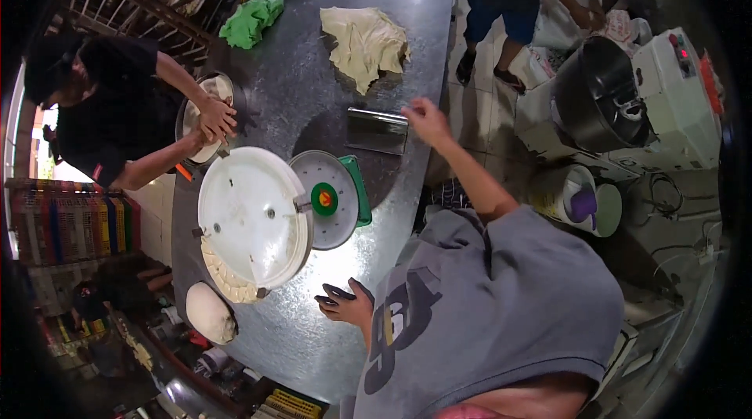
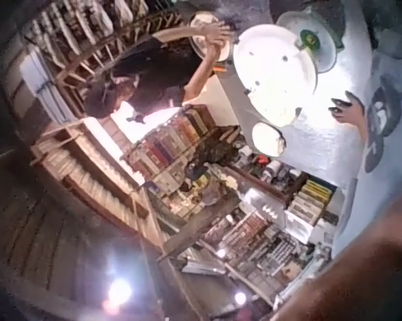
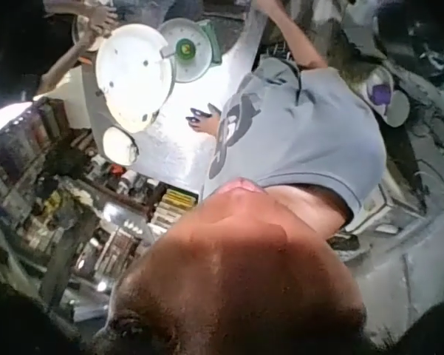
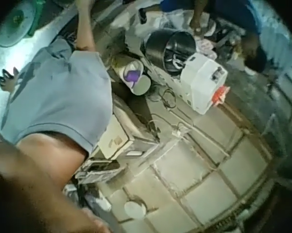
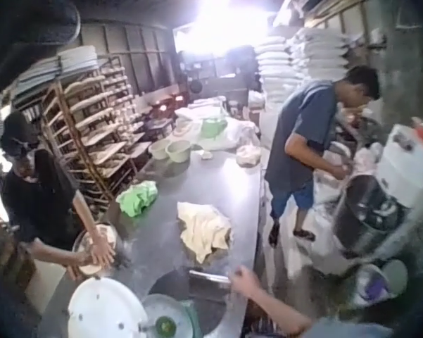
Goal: Kneading, weighing, and shaping dough into small portions on a metal table in a bakery.
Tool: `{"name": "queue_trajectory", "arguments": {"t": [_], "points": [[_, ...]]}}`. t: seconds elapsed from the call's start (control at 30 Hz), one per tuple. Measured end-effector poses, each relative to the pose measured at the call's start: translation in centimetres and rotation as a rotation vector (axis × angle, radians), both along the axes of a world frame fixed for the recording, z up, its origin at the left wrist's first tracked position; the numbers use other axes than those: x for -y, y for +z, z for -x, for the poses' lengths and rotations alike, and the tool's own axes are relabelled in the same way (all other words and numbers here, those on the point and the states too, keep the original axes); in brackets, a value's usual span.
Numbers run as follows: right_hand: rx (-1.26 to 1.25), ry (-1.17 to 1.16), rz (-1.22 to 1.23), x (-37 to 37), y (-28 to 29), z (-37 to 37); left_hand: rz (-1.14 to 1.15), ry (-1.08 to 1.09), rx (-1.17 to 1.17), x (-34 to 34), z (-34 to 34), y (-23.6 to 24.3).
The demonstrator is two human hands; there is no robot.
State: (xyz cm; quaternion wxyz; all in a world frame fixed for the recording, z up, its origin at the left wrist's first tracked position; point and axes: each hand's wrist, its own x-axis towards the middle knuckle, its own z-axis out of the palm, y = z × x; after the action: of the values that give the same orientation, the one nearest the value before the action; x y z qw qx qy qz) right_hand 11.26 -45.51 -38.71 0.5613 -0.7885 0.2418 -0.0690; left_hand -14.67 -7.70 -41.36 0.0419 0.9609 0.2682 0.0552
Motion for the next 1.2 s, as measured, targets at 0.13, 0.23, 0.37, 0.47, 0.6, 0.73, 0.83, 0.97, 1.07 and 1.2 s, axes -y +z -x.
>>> {"name": "queue_trajectory", "arguments": {"t": [0.13, 0.23, 0.37, 0.47, 0.6, 0.73, 0.83, 0.97, 1.07, 1.2], "points": [[-0.134, -0.193, -0.201, 2.4, -1.5, -5.6, -0.019, 0.099, 0.12, 1.2, -1.5, 0.5], [-0.107, -0.265, -0.188, 0.7, -1.9, -8.7, 0.018, 0.176, 0.06, 1.9, -2.7, 0.9], [0.031, -0.46, -0.036, -3.8, -1.2, -16.8, 0.078, 0.303, 0.037, 2.7, -3.9, 0.8], [-0.078, -0.693, 0.009, -4.9, -0.8, -24.6, -0.017, 0.308, 0.038, 2.8, -3.9, 0.2], [-0.194, -0.941, -0.158, -1.8, -0.4, -27.7, -0.217, 0.212, 0.078, 2.4, -3.7, -0.4], [0.091, -0.315, -1.244, 2.0, 3.9, -23.8, 0.071, 0.365, 0.065, 1.9, -3.2, -0.5], [0.374, -0.084, -1.359, 2.0, 10.5, -22.1, 0.026, 0.321, 0.026, 1.9, -3.2, -0.3], [0.462, 0.116, -1.344, 0.7, 18.6, -20.4, -0.005, 0.312, 0.087, 2.2, -3.4, -0.1], [0.552, 0.287, -1.389, -0.5, 21.9, -20.2, -0.008, 0.287, 0.125, 2.3, -3.4, 0.2], [0.782, 0.637, -1.726, -1.9, 24.5, -21.2, -0.023, 0.274, 0.159, 2.6, -3.5, 0.8]]}}
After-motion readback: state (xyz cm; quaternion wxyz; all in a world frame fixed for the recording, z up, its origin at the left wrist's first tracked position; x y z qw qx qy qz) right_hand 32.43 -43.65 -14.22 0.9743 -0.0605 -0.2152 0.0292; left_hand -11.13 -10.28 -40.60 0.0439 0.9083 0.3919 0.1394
